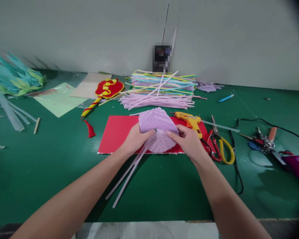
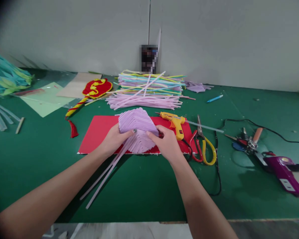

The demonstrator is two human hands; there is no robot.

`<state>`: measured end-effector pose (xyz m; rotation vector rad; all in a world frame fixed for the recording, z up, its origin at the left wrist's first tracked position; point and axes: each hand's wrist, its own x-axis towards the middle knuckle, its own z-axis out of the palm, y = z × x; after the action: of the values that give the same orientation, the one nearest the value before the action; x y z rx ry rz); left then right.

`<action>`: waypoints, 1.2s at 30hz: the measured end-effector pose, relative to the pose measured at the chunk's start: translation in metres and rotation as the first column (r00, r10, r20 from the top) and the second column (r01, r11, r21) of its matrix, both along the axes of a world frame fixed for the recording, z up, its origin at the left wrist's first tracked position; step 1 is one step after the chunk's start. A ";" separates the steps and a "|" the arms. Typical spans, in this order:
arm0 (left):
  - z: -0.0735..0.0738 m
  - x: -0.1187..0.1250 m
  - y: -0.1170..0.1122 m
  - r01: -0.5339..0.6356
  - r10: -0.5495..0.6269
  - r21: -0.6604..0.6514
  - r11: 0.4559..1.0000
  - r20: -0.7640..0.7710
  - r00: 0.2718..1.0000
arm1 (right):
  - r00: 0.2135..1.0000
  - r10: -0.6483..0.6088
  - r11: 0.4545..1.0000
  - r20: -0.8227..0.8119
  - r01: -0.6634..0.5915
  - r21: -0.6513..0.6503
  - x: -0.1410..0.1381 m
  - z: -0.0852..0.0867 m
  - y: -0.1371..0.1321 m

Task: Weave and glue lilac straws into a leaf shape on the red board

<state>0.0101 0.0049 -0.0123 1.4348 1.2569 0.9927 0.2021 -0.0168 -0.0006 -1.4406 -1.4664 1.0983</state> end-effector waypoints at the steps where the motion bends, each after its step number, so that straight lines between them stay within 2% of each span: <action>1: 0.001 0.000 0.000 0.004 -0.004 -0.004 1.000 0.001 1.000 | 1.000 -0.001 1.000 0.006 0.001 0.001 0.000 0.000 0.000; 6: 0.005 0.001 -0.001 0.053 -0.053 -0.012 0.999 -0.043 0.998 | 1.000 0.003 1.000 0.016 -0.003 0.005 0.001 0.000 0.001; 17: 0.003 0.002 -0.002 -0.010 0.010 0.000 1.000 -0.090 0.996 | 1.000 0.016 1.000 0.013 -0.016 0.012 0.000 0.000 0.001; 36: 0.003 0.003 -0.001 -0.015 0.020 0.051 0.999 -0.100 0.995 | 1.000 0.016 0.999 -0.018 -0.016 0.031 -0.001 -0.002 0.002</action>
<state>0.0129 0.0041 -0.0091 1.5311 1.3276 0.9797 0.2008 -0.0147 -0.0025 -1.3964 -1.4777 1.0917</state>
